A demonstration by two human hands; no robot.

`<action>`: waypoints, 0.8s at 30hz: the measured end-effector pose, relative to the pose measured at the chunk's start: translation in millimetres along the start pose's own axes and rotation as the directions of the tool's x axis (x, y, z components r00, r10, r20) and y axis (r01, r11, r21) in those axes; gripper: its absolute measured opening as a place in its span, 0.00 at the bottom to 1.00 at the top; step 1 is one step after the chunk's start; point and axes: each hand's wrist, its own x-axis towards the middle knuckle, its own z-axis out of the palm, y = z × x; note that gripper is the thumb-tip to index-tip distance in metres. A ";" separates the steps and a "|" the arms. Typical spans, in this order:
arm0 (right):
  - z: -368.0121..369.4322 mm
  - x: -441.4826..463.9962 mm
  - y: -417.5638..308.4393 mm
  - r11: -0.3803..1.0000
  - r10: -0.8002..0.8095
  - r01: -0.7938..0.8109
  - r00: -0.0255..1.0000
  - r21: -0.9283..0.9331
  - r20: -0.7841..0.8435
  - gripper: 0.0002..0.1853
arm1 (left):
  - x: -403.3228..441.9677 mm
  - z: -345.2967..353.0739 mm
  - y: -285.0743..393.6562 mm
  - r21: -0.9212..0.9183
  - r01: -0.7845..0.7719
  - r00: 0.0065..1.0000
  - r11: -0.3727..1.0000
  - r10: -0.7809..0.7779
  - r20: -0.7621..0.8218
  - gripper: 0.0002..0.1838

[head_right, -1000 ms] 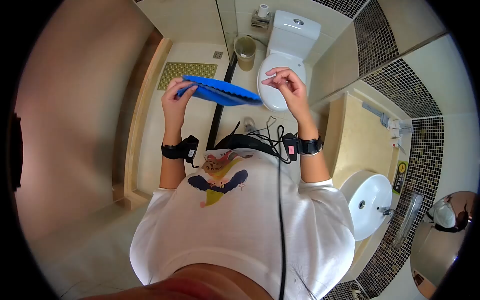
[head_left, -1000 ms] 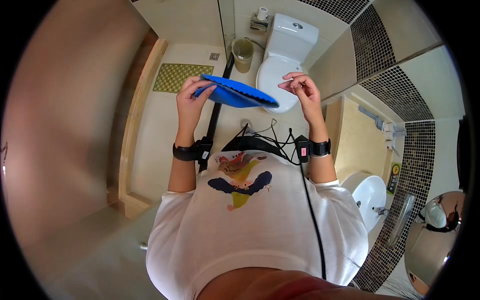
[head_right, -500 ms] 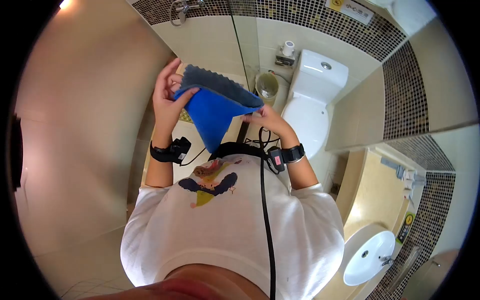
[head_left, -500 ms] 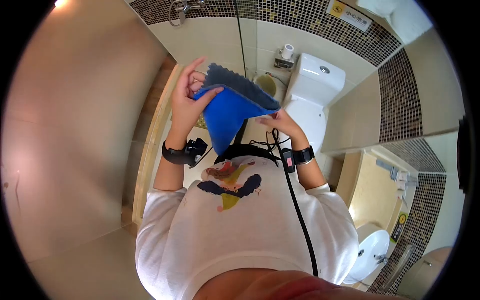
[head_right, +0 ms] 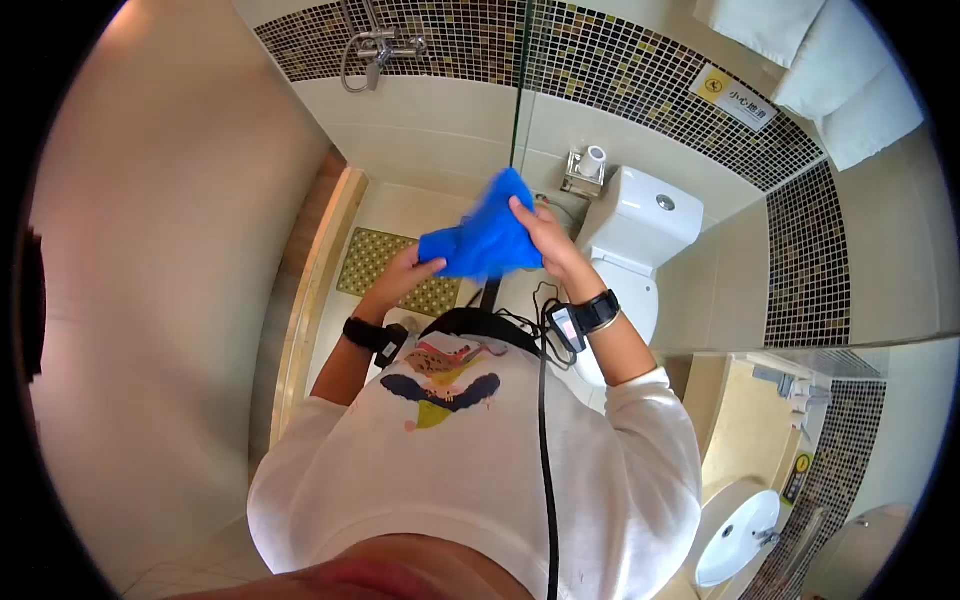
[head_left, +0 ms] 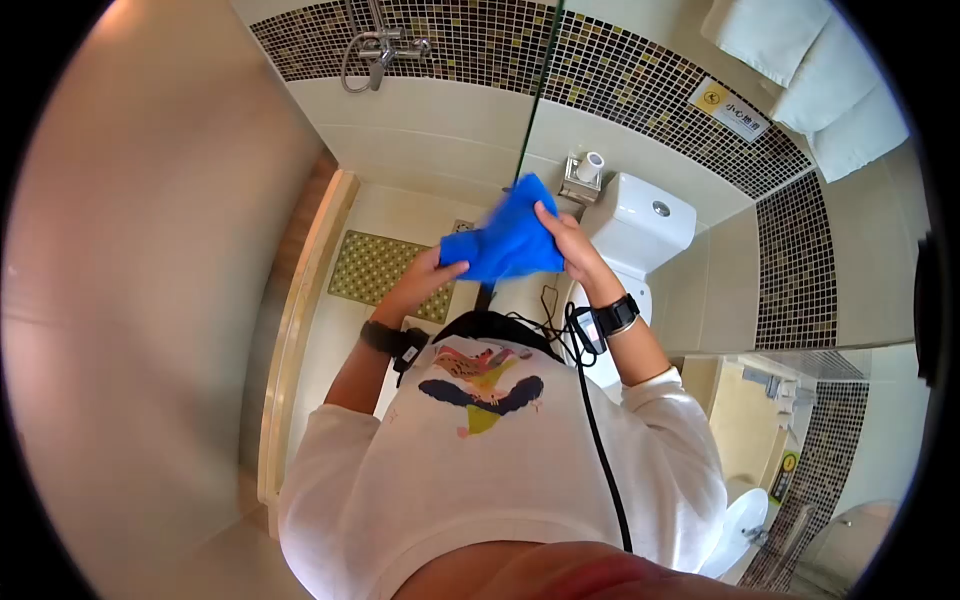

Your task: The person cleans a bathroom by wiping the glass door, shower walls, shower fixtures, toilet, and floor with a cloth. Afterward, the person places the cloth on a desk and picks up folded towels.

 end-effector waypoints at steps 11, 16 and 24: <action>141.5 109.9 1.5 0.928 -0.272 0.256 0.962 -0.270 -0.022 0.41 | 2.3 -223.1 29.0 0.221 -0.237 0.940 0.946 0.281 -0.194 0.26; 173.7 137.5 24.3 0.758 -0.442 0.420 0.894 -0.500 0.081 0.25 | -12.1 -267.6 34.2 0.543 -0.222 0.951 0.810 0.303 -0.063 0.23; 232.2 205.3 -17.6 0.229 -0.630 0.482 0.736 -0.845 0.249 0.14 | 21.7 -344.7 74.8 0.905 -0.152 0.830 0.396 0.549 -0.101 0.10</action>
